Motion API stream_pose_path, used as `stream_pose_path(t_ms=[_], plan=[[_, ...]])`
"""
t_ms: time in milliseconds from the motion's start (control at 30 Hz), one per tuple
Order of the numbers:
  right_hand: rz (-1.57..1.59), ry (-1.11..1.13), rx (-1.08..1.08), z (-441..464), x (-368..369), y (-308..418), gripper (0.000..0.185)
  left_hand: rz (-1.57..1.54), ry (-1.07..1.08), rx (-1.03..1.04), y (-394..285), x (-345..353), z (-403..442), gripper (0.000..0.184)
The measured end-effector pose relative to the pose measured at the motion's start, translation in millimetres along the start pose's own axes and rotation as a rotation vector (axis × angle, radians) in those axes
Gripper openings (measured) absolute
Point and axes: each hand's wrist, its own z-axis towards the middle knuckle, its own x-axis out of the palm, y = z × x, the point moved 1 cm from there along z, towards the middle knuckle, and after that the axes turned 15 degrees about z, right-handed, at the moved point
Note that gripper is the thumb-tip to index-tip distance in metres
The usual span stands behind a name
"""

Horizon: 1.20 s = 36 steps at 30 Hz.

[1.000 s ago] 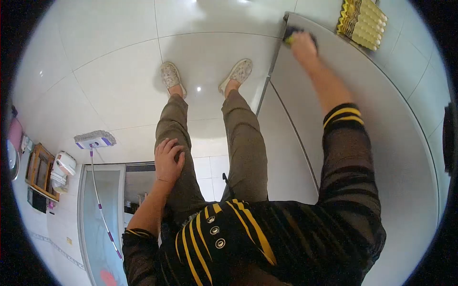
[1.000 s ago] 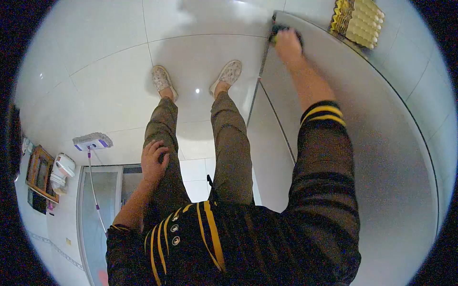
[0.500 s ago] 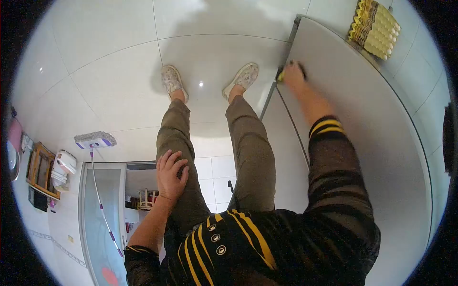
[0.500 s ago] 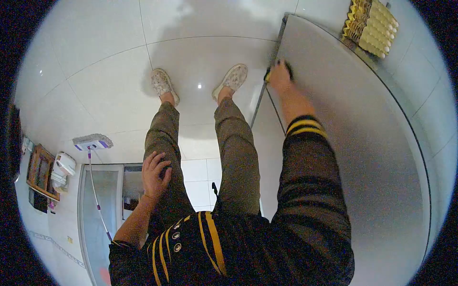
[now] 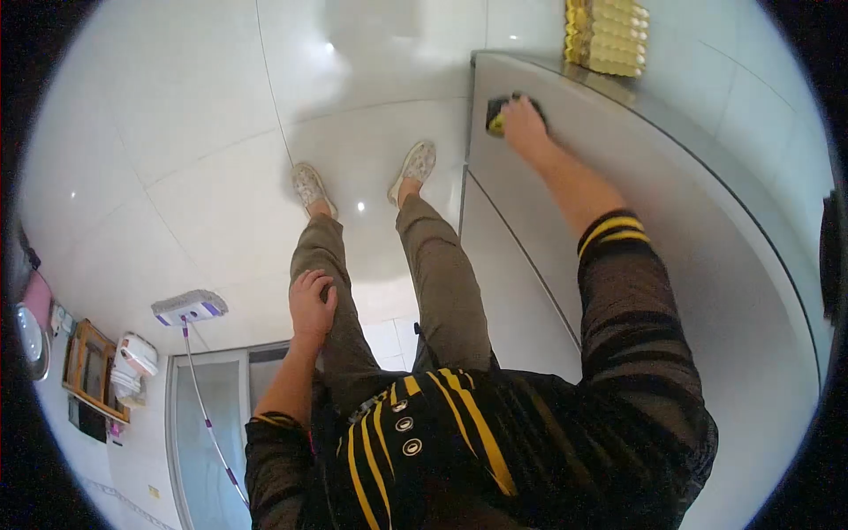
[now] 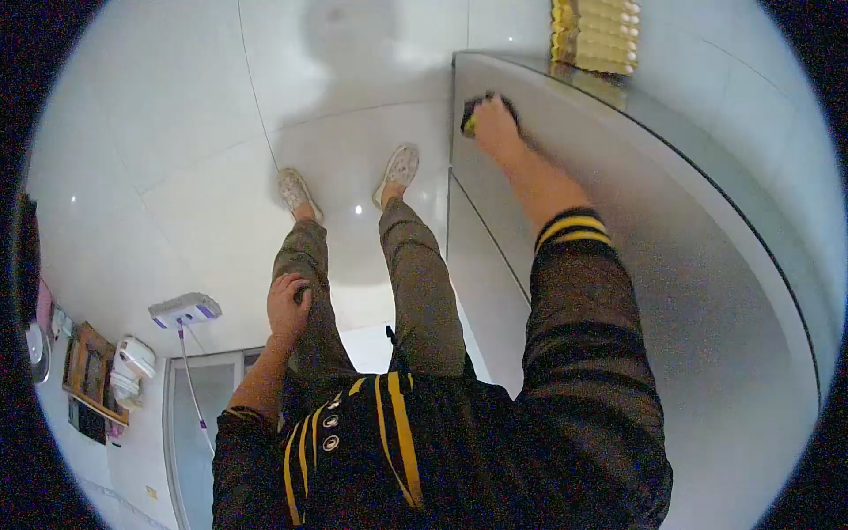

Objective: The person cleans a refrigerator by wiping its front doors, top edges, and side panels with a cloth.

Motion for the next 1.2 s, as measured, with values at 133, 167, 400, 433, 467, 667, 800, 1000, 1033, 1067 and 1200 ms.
stream_pose_path(t_ms=[133,167,400,433,467,667,800,1000,1033,1067,1200], plan=[[0.111,0.068,-0.053,-113.2,-9.7,52.4,0.024,0.052,-0.064,0.016,0.3,-5.0,-3.4,0.017],[0.131,0.123,-0.091,-142.6,-21.0,66.0,0.024,0.046,-0.084,0.037,1.0,-4.6,-7.4,0.017],[1.492,0.343,0.543,-259.6,-68.6,141.7,0.022,-0.093,0.215,0.152,-6.0,-16.2,-28.2,0.033],[1.49,0.312,0.547,-263.1,-80.0,147.4,0.022,-0.39,0.412,0.036,-14.4,-23.5,-26.3,0.037],[1.713,0.152,0.599,-264.5,-94.7,153.6,0.026,-0.506,0.396,0.102,-28.0,-36.9,-27.5,0.04],[2.743,-0.202,0.169,-280.4,-289.9,201.5,0.04,-1.054,0.231,0.181,-140.9,-167.8,-47.2,0.046],[2.712,-0.397,0.084,-314.8,-351.8,215.4,0.039,-1.626,0.537,0.161,-166.7,-230.2,-41.7,0.038],[2.436,-0.679,0.202,-352.7,-266.8,191.9,0.027,-1.696,0.78,0.178,-215.0,-296.3,-10.6,0.031],[2.438,-0.639,0.287,-358.7,-244.1,191.1,0.027,-1.694,0.745,0.226,-236.8,-313.1,-6.7,0.03],[2.436,-0.593,0.37,-365.9,-227.0,190.6,0.026,-1.68,0.738,0.242,-258.5,-329.2,2.4,0.03],[2.566,-0.422,0.516,-388.3,-180.8,190.8,0.026,-1.355,0.582,0.602,-363.3,-401.2,3.7,0.028]])
